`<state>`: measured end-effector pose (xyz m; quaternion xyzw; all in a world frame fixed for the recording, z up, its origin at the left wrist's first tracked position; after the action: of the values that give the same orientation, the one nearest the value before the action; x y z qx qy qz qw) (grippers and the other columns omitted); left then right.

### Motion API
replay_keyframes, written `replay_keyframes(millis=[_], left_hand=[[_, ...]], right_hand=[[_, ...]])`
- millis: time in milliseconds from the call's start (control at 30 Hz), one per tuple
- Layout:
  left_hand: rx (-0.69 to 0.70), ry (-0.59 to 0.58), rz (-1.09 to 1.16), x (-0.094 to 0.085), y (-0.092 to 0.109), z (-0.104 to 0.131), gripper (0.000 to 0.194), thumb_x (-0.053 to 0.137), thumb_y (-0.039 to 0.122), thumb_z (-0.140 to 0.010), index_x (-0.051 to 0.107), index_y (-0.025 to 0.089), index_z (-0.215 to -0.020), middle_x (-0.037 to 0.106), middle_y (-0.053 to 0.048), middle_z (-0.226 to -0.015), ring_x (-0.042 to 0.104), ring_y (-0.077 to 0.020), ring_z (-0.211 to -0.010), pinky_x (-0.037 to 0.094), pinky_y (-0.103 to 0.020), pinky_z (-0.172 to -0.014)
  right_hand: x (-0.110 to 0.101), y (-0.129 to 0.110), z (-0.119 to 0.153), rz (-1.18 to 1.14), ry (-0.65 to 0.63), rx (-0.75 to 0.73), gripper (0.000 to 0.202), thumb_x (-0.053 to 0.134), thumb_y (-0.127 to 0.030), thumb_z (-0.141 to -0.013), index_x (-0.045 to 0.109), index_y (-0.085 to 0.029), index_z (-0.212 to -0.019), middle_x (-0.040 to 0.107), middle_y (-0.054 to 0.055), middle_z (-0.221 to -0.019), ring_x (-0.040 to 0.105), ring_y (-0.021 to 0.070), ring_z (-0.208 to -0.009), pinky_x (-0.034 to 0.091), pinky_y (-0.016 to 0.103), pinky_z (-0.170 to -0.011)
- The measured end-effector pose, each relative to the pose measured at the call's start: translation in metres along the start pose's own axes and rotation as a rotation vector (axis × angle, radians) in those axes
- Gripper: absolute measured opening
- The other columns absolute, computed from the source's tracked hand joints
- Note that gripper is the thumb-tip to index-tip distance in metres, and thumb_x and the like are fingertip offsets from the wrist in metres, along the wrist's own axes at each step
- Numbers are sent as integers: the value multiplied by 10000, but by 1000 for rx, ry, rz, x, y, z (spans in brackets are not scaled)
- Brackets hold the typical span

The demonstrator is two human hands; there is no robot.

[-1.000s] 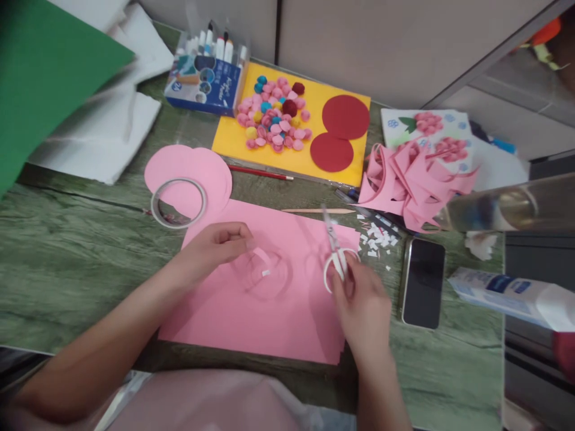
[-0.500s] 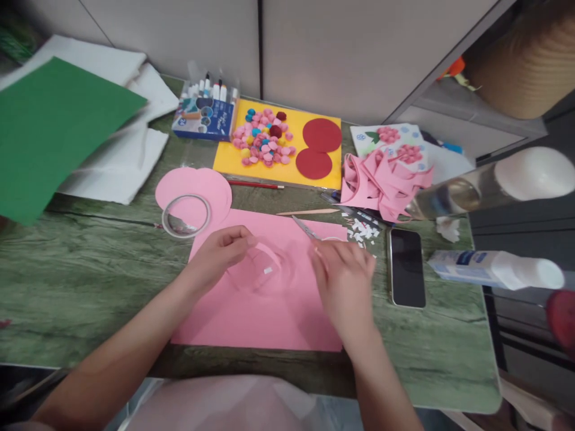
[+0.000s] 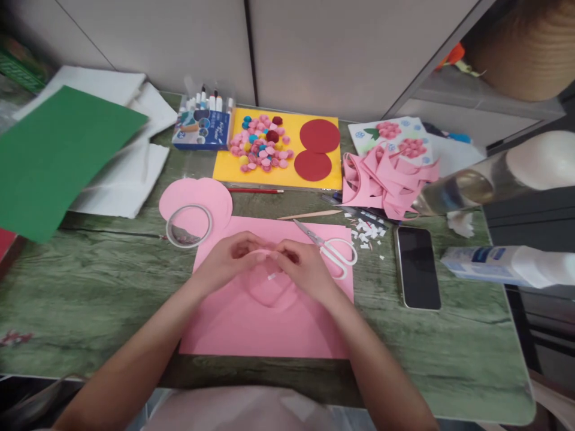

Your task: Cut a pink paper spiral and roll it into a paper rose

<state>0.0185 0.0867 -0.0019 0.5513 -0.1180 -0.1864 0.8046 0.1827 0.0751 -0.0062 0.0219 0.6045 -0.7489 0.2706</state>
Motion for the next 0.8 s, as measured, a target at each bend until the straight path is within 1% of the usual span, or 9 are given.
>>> replay_keyframes(millis=[67,133,233,300,400,500,667,733,800], left_hand=[[-34,0,-44,3,-3,-1,243,597,377,-753,613,139,-801,620,-16,-725,540,-106,-642,405,-217,-603],[-63,21,-46,5,-5,-2,239,574,375,-770,606,138,-757,610,-8,-685,527,-99,-602,399,-214,-580],[-102,49,28,4,-5,-3,235,586,368,-763,588,134,-742,576,10,-639,511,-87,-562,397,-209,-560],[-133,55,103,2,-4,-4,230,602,356,-754,563,132,-719,542,27,-597,493,-78,-533,392,-204,-545],[-155,61,175,0,-4,-5,214,611,327,-752,545,129,-707,520,37,-567,478,-71,-513,381,-200,-531],[-150,58,187,0,-4,-5,202,614,314,-752,554,125,-716,524,34,-574,476,-69,-520,377,-199,-531],[-135,53,187,1,-4,-4,184,601,300,-762,548,131,-709,522,33,-571,480,-73,-527,383,-206,-545],[-127,40,186,2,-3,-3,167,590,285,-768,539,136,-714,532,31,-582,491,-76,-542,390,-207,-558],[-119,15,173,5,-2,-2,127,589,261,-766,543,143,-758,550,29,-612,514,-81,-577,402,-209,-588]], right_hand=[[1,2,1,-23,-13,6,263,523,-363,-840,583,-172,-668,549,-20,-581,479,105,-540,358,232,-520],[1,5,1,-110,15,22,272,513,-385,-845,586,-172,-693,559,-8,-610,499,116,-567,382,239,-536],[-3,9,0,-303,71,32,292,460,-406,-871,593,-173,-755,588,20,-685,533,137,-617,425,261,-584],[-6,12,-1,-361,63,38,277,469,-395,-869,601,-172,-771,597,26,-715,546,144,-644,435,268,-613],[-10,14,-2,-339,11,50,210,535,-357,-840,614,-175,-768,594,10,-700,544,133,-649,423,250,-608],[-11,15,-3,-355,-16,57,156,587,-328,-812,620,-180,-775,612,3,-701,548,123,-644,423,241,-603],[-10,15,-3,-367,9,64,128,644,-300,-762,614,-177,-740,610,-6,-686,545,115,-627,421,236,-591],[-10,16,-3,-340,33,77,142,636,-299,-768,601,-174,-710,590,-14,-653,527,108,-603,406,229,-566],[-8,16,-2,-296,50,88,163,620,-302,-782,589,-172,-688,571,-21,-627,503,101,-580,387,223,-544]])
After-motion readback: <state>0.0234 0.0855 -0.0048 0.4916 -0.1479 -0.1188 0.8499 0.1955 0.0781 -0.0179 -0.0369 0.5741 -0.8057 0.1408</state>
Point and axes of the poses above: each hand's wrist, its own z-axis away from the middle knuckle, its own x-axis out of the palm, y = z × x, the point moved 3 cm from there along -z, towards the middle knuckle
